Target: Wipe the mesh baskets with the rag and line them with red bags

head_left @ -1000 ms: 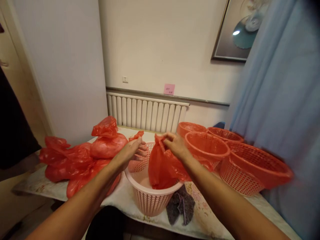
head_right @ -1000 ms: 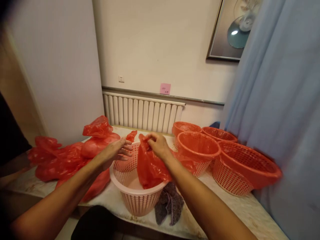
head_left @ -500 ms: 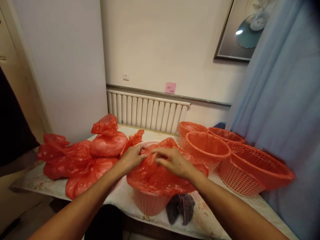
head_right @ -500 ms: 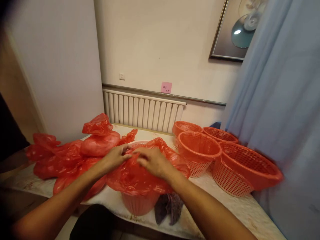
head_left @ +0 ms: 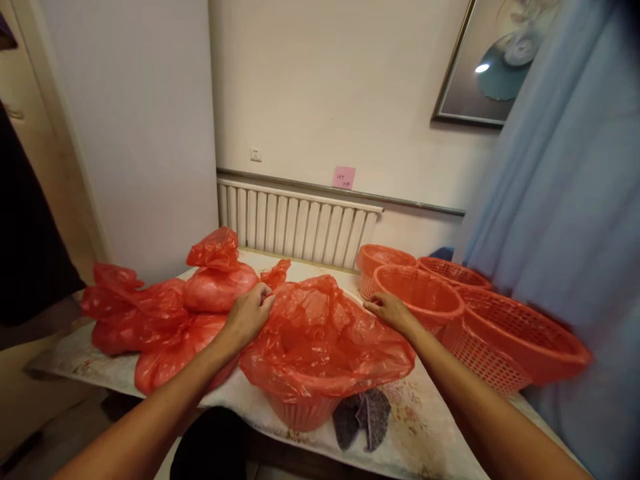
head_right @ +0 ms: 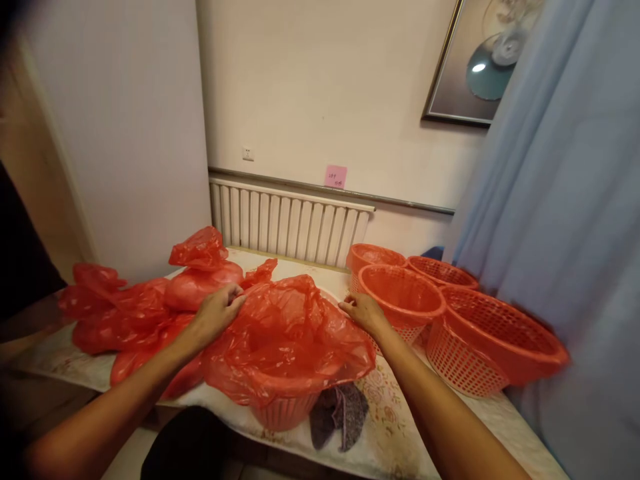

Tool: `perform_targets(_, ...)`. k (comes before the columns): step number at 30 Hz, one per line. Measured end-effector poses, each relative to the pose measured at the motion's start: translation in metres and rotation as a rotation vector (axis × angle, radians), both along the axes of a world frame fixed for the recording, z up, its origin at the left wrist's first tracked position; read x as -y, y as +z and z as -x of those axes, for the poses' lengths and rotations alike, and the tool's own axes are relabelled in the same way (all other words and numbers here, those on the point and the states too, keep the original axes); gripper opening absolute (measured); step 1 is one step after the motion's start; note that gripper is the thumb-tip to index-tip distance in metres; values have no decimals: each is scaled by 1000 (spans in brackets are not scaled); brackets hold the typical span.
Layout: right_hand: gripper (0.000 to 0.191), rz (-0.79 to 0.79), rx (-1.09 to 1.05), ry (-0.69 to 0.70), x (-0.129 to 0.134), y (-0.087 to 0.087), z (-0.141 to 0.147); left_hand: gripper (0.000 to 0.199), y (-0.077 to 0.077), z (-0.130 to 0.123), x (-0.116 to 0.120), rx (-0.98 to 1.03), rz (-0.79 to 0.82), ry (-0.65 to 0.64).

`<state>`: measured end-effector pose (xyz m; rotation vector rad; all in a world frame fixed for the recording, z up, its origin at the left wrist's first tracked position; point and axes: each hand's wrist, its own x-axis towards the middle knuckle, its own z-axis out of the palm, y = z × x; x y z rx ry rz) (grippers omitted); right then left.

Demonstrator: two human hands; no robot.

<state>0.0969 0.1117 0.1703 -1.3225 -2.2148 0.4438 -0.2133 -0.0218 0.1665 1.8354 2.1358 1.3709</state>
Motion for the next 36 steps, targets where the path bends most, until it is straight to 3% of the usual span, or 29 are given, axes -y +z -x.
perform_targets(7,25,43,-41,43,1,7,8,15,-2,-3,-1,30,-82,28)
perform_targets(13,27,235,-120,47,9,-1,20,13,-5,-6,0,43,-131,25)
perform_targets(20,42,312,-217,76,11,-8,41,12,-14,-3,1,53,-182,39)
perform_targets(24,37,354,-211,120,17,-13,50,13,-21,3,-1,55,-184,63)
perform_targets(28,36,229,-201,61,18,-9,42,11,-24,18,-1,39,-161,110)
perform_targets(33,45,-355,-121,-99,2,1,7,8,-28,45,-1,8,-95,197)
perform_targets(36,28,-310,-75,-126,-12,2,-7,7,-29,54,-3,-23,-16,145)
